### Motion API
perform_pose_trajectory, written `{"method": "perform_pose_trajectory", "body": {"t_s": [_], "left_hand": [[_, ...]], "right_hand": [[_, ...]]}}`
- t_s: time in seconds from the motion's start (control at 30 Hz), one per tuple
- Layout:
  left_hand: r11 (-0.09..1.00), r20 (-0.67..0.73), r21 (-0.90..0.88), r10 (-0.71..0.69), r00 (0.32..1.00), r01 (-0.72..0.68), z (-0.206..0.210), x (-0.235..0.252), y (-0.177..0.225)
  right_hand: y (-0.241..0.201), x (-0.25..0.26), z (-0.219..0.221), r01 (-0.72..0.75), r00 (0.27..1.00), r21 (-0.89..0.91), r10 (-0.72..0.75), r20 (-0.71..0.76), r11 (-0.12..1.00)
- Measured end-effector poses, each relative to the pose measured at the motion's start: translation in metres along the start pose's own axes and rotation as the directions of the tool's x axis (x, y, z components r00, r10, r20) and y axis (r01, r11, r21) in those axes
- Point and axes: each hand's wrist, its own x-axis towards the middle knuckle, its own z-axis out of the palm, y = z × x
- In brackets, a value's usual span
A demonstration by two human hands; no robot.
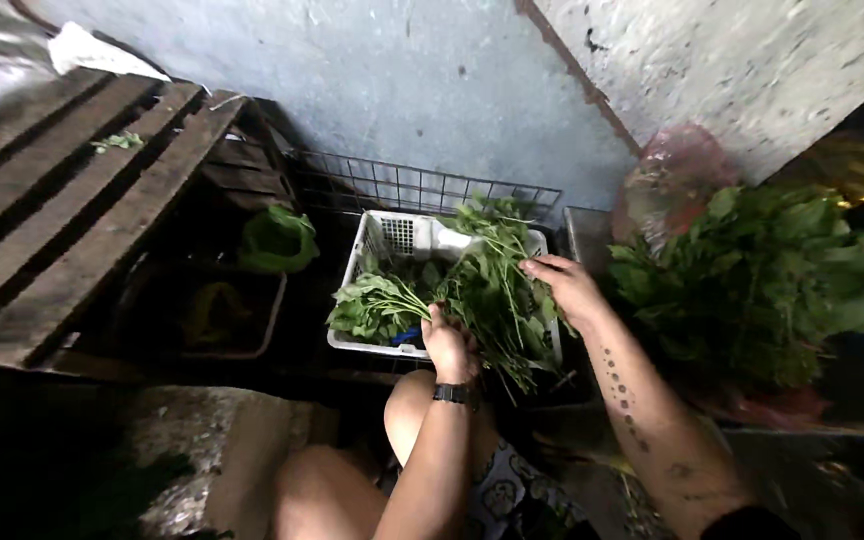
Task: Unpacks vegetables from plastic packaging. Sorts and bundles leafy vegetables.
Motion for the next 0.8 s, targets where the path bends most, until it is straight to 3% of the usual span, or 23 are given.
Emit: {"method": "perform_pose_trajectory", "body": {"t_s": [0.1,0.17,0.27,0.37,0.47,0.53,0.63,0.8], "left_hand": [[1.0,0.018,-0.011,0.024,1.0,-0.023,0.007,-0.002,0.002],[1.0,0.006,-0.01,0.004,1.0,-0.004,0.004,-0.005,-0.002],[0.999,-0.034,-0.051,-0.007,0.999,0.005,0.002,-0.001,0.003],[0.997,-0.108,-0.067,-0.029,0.994,0.022,-0.009,0.004,0.002],[0.993,-0.115,-0.115,-0.05,0.992,0.037,-0.012,0.005,0.006],[0.991,-0.097,-0.13,-0.044,0.994,0.031,-0.01,0.005,0.008],[0.992,-0.024,-0.124,-0.009,1.0,0.006,-0.008,-0.003,0.007],[0.981,0.295,-0.18,0.126,0.947,-0.075,-0.006,-0.019,0.002]], "right_hand": [[-0.01,0.019,0.014,0.068,0.991,0.111,-0.08,0.109,0.992],[-0.01,0.026,0.023,0.041,0.976,-0.107,-0.017,0.215,0.993],[-0.025,0.039,0.03,-0.029,0.928,-0.196,0.099,0.359,0.98],[-0.04,0.036,0.027,-0.109,0.922,-0.296,0.208,0.328,0.949],[-0.076,0.017,0.009,0.016,0.954,-0.51,0.139,0.264,0.86],[-0.093,0.006,-0.004,0.127,0.966,-0.478,0.0,0.257,0.869],[-0.09,-0.001,-0.015,0.156,0.98,-0.416,-0.088,0.178,0.896],[-0.066,-0.02,-0.005,0.139,0.989,-0.005,-0.138,0.05,0.99]]}}
